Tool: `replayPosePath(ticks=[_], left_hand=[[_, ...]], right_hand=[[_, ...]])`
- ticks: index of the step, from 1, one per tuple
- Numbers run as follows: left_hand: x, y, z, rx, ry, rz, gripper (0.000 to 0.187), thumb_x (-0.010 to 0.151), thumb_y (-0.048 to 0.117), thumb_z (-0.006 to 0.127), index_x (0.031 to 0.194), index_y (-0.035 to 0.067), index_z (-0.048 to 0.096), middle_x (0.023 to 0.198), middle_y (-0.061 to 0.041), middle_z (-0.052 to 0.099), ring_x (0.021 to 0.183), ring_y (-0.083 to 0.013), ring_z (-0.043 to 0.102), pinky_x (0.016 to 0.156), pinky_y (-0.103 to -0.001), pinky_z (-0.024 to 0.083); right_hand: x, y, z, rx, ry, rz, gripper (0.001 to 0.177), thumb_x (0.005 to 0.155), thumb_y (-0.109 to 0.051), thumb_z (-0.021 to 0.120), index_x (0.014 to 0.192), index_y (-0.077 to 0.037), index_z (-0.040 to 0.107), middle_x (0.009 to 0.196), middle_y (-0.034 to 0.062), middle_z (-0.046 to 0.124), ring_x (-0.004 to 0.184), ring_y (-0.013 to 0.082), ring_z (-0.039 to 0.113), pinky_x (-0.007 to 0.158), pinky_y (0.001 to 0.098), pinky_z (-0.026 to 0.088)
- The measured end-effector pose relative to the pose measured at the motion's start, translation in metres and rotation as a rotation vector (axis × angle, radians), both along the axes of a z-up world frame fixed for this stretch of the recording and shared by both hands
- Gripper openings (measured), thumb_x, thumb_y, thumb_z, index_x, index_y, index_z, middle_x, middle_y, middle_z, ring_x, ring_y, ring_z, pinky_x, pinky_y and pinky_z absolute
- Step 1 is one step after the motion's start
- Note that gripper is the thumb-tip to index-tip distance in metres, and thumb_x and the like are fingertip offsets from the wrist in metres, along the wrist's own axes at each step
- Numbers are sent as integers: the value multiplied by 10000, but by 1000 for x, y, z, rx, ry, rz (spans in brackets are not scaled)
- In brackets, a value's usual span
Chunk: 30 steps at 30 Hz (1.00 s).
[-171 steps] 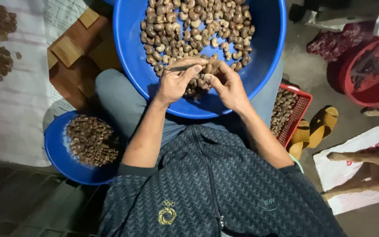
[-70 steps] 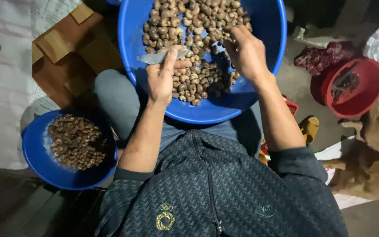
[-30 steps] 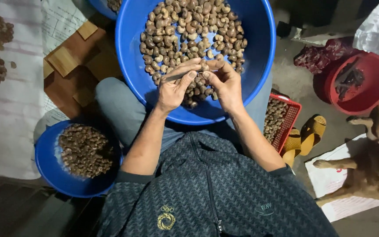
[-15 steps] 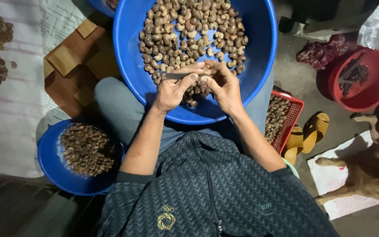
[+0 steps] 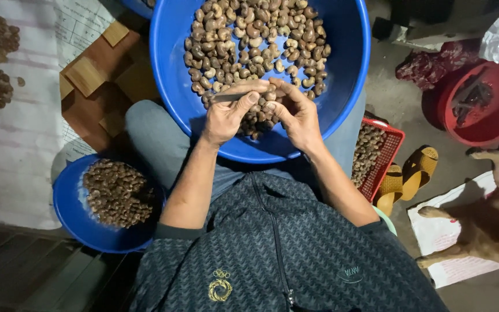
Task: Cracking and sorting nuts using a small hand tool while sitting on the floor.
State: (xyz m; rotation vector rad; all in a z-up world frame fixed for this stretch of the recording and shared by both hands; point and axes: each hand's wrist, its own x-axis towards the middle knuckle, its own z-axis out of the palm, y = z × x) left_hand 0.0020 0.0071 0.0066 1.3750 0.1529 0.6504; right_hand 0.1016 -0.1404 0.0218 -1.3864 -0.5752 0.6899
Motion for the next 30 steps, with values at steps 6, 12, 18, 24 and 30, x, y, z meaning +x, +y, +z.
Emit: replayPosePath(ticks=[6, 12, 18, 24, 30], left_hand=[[-3, 1, 4, -12, 63, 24, 198, 1090, 92, 600, 1180, -21, 736, 1139, -211, 756, 1124, -303, 713, 1000, -488, 577], [1, -1, 2, -41, 1, -9, 168, 1066, 87, 642, 1151, -5, 752, 1168, -193, 744, 1155, -282, 697, 1008, -470, 559], [-3, -3, 11, -103, 10, -34, 182, 1067, 80, 633, 1171, -26, 738, 1177, -210, 748, 1149, -270, 700, 1008, -459, 573], [2, -1, 10, -72, -62, -14, 174, 1045, 56, 660, 1157, -58, 730, 1165, -242, 737, 1092, -279, 712, 916, -471, 608], [-1, 6, -5, -198, -146, -81, 221, 1071, 30, 585, 1199, -130, 667, 1106, -312, 732, 887, -303, 758, 730, -442, 648]], right_hand=[[-2, 0, 5, -7, -6, 40, 435, 989, 15, 719, 1407, 23, 599, 879, 160, 701, 834, 182, 679, 701, 341, 591], [-2, 0, -3, 23, 142, 0, 401, 982, 8, 708, 1369, 20, 602, 1003, 162, 734, 827, 188, 728, 672, 317, 626], [2, -10, -32, 103, 539, -86, 364, 1004, -26, 652, 1341, 61, 547, 1053, 197, 745, 849, 275, 789, 731, 347, 689], [0, -9, -33, 169, 673, -50, 424, 1007, -75, 645, 1393, 60, 532, 1060, 224, 741, 848, 278, 791, 732, 366, 692], [0, -7, -23, 200, 707, 54, 446, 1013, -100, 642, 1424, 22, 522, 1066, 197, 722, 894, 269, 783, 791, 396, 682]])
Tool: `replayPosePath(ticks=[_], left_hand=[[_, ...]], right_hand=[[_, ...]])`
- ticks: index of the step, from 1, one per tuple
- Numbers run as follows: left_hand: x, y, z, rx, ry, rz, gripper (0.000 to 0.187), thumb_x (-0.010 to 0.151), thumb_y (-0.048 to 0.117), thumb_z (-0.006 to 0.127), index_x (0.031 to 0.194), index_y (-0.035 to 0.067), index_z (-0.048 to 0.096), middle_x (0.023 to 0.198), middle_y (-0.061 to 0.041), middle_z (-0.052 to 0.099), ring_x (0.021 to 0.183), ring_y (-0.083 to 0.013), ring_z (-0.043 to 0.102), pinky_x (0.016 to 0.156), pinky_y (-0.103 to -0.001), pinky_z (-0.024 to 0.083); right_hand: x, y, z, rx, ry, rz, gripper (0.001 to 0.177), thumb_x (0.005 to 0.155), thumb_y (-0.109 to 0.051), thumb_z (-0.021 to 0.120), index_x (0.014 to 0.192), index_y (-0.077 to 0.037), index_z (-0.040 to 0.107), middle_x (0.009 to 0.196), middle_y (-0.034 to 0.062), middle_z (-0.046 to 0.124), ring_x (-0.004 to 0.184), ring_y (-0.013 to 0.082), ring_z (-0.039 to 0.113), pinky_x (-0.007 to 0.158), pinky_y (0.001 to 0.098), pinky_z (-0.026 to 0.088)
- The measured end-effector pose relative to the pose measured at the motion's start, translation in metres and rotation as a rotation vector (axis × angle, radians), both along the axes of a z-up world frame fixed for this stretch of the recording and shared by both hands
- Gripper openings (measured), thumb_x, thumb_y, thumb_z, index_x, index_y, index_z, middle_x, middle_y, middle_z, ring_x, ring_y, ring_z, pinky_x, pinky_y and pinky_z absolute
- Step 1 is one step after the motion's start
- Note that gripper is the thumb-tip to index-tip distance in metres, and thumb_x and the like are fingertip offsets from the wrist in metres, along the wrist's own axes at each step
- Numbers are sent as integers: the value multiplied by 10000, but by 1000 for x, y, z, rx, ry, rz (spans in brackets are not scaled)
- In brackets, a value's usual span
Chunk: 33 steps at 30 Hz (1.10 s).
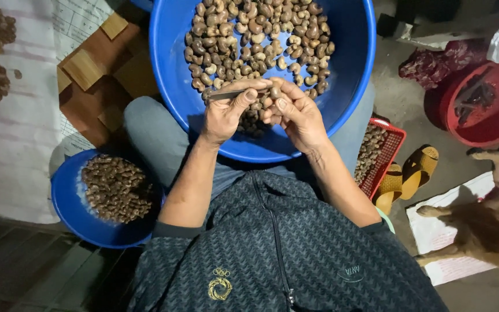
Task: Cracking and sorting nuts using a small hand tool while sitting on the floor.
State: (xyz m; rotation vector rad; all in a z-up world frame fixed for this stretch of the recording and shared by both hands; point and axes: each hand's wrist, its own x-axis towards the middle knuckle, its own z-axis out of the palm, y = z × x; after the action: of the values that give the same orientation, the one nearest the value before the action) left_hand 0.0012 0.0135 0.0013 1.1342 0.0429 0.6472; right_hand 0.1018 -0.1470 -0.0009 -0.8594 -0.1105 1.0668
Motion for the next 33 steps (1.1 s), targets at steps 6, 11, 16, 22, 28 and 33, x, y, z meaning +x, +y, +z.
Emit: replayPosePath(ticks=[6, 11, 16, 22, 28, 33], left_hand=[[0, -4, 13, 90, 107, 87, 198, 1063, 68, 624, 1164, -66, 729, 1111, -202, 766, 1078, -238, 716, 927, -440, 610], [2, -7, 21, 116, 77, 105, 174, 1047, 59, 641, 1124, -59, 743, 1096, -207, 768, 1092, -270, 718, 966, -464, 583], [-1, -14, 9, 177, 135, 104, 166, 1060, 80, 653, 1154, 1, 764, 1133, -194, 767, 1161, -305, 693, 1007, -488, 553], [-3, -16, 9, 212, 160, 94, 178, 1067, 126, 654, 1166, 36, 770, 1142, -163, 770, 1169, -293, 695, 1022, -479, 557], [-2, -12, -5, 259, 146, 116, 165, 1054, 96, 668, 1161, 18, 766, 1130, -167, 775, 1118, -313, 717, 959, -469, 591], [0, -16, 9, 232, 139, 66, 155, 1054, 100, 674, 1163, 37, 764, 1159, -167, 760, 1134, -305, 711, 955, -477, 596]], right_hand=[[-4, 0, -7, 33, -124, -13, 443, 1016, -22, 615, 1443, 30, 511, 1055, 221, 708, 890, 313, 777, 770, 412, 684], [-3, -1, -7, -51, -354, -37, 437, 1008, 1, 644, 1428, 42, 532, 1077, 186, 683, 895, 270, 753, 770, 405, 668], [-5, -2, 1, -171, -656, -60, 442, 988, 78, 647, 1420, 42, 558, 1029, 178, 689, 920, 222, 703, 744, 382, 627], [-10, -2, 9, -222, -762, -87, 434, 980, 78, 654, 1404, 41, 570, 980, 160, 680, 903, 203, 674, 746, 366, 607], [-11, 0, 9, -250, -796, -72, 424, 977, 71, 675, 1389, 39, 581, 983, 168, 681, 898, 203, 662, 744, 373, 598], [-13, -2, 11, -280, -801, -105, 407, 983, 46, 712, 1371, 52, 589, 978, 177, 683, 877, 221, 679, 717, 395, 610]])
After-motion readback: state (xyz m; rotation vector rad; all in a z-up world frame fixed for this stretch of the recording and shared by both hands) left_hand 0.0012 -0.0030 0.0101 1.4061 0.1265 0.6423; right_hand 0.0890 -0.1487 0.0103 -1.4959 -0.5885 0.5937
